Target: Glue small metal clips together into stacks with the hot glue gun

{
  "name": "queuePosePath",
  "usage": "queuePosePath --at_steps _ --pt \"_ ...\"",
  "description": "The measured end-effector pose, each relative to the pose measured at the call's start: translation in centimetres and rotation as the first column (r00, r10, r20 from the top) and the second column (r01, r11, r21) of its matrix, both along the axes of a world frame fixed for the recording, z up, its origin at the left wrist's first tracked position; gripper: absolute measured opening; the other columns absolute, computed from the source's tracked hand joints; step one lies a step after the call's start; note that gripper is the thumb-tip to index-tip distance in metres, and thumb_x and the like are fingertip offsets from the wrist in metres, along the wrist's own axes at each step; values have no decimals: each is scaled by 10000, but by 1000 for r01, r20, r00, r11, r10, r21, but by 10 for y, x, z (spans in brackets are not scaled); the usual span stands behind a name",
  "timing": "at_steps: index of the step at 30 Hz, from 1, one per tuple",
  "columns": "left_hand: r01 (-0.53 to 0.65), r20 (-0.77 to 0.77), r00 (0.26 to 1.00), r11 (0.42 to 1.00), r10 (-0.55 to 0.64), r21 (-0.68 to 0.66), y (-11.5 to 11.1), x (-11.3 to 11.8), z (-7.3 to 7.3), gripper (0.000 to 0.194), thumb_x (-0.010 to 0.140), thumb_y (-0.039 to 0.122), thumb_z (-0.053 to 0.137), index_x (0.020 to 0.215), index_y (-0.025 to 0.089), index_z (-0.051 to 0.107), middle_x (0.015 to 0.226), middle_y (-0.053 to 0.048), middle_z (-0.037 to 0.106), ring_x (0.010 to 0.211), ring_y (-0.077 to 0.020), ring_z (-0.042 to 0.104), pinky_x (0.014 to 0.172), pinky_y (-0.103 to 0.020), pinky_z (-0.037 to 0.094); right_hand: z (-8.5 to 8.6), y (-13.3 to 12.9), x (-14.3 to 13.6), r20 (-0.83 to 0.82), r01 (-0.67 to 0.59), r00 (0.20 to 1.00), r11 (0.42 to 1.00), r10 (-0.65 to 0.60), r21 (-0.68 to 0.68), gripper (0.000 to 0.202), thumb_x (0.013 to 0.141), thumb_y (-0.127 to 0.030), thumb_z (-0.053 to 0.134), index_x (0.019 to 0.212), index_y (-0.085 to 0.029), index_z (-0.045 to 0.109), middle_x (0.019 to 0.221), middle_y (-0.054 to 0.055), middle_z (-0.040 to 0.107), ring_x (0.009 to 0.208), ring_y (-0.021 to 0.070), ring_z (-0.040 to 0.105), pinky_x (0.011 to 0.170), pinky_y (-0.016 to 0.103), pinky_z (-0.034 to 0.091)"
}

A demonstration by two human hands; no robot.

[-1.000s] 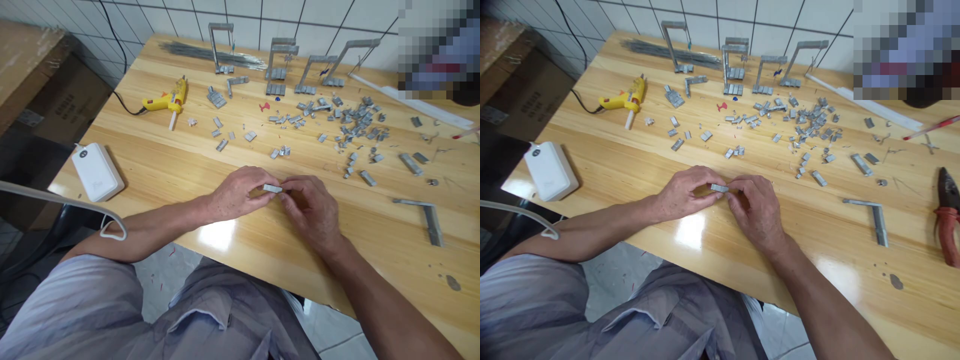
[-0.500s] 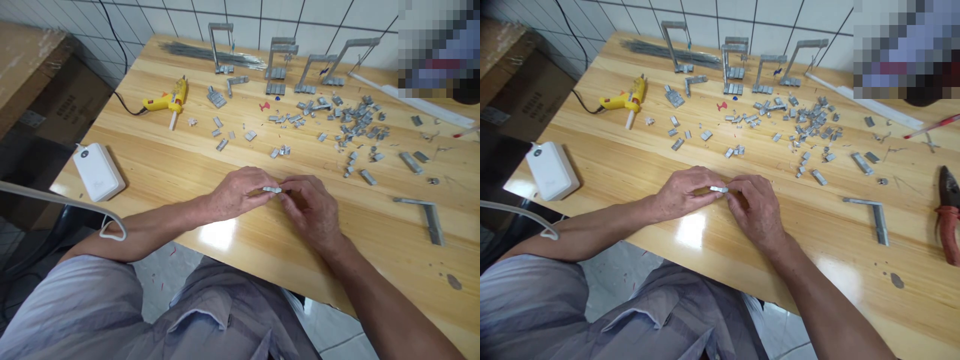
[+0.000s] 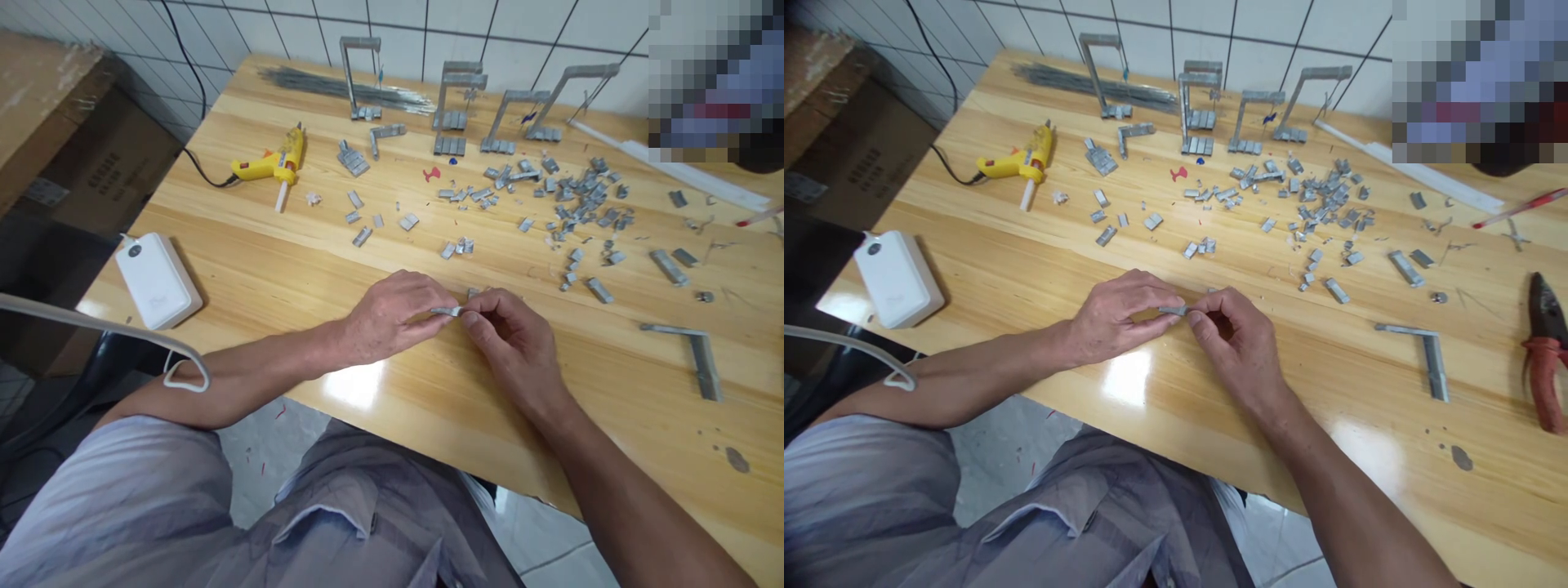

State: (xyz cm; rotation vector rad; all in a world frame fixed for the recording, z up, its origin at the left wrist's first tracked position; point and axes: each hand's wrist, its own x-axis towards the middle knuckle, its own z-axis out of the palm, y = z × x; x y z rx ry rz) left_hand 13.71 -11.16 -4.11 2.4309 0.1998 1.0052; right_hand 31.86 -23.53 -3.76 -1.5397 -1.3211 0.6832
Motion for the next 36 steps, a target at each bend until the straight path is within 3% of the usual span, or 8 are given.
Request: queuePosePath --at_steps 5,12,28,36 --pt "2 1 1000 1000 -2 24 -1 0 -2 51 998 191 711 1048 197 702 967 -45 823 894 -152 783 823 -267 596 5 1 -4 -179 5 983 991 -29 -137 156 930 -314 688 820 -205 707 725 -16 631 660 127 527 620 275 419" --pt "24 -15 1000 999 -23 23 -3 0 -2 42 999 180 695 1035 202 700 951 -44 822 877 -154 783 809 -277 592 4 2 -4 -274 2 961 989 -44 -150 159 856 -323 722 755 -201 705 649 -20 609 606 120 504 567 260 397" --pt "21 24 1000 1000 -21 -15 -5 2 -2 104 975 151 721 1064 199 698 942 -40 816 880 -157 780 815 -277 607 2 0 -4 -318 5 946 988 -55 -157 168 859 -337 760 770 -197 735 655 -18 626 605 111 504 574 256 410" --pt "21 36 999 1000 -21 -8 -4 2 -3 96 972 149 719 1050 201 698 930 -39 810 875 -157 772 812 -273 597 -1 -1 -4 -182 16 983 994 -36 -109 176 915 -344 727 801 -209 732 686 -14 666 618 122 545 592 272 426"
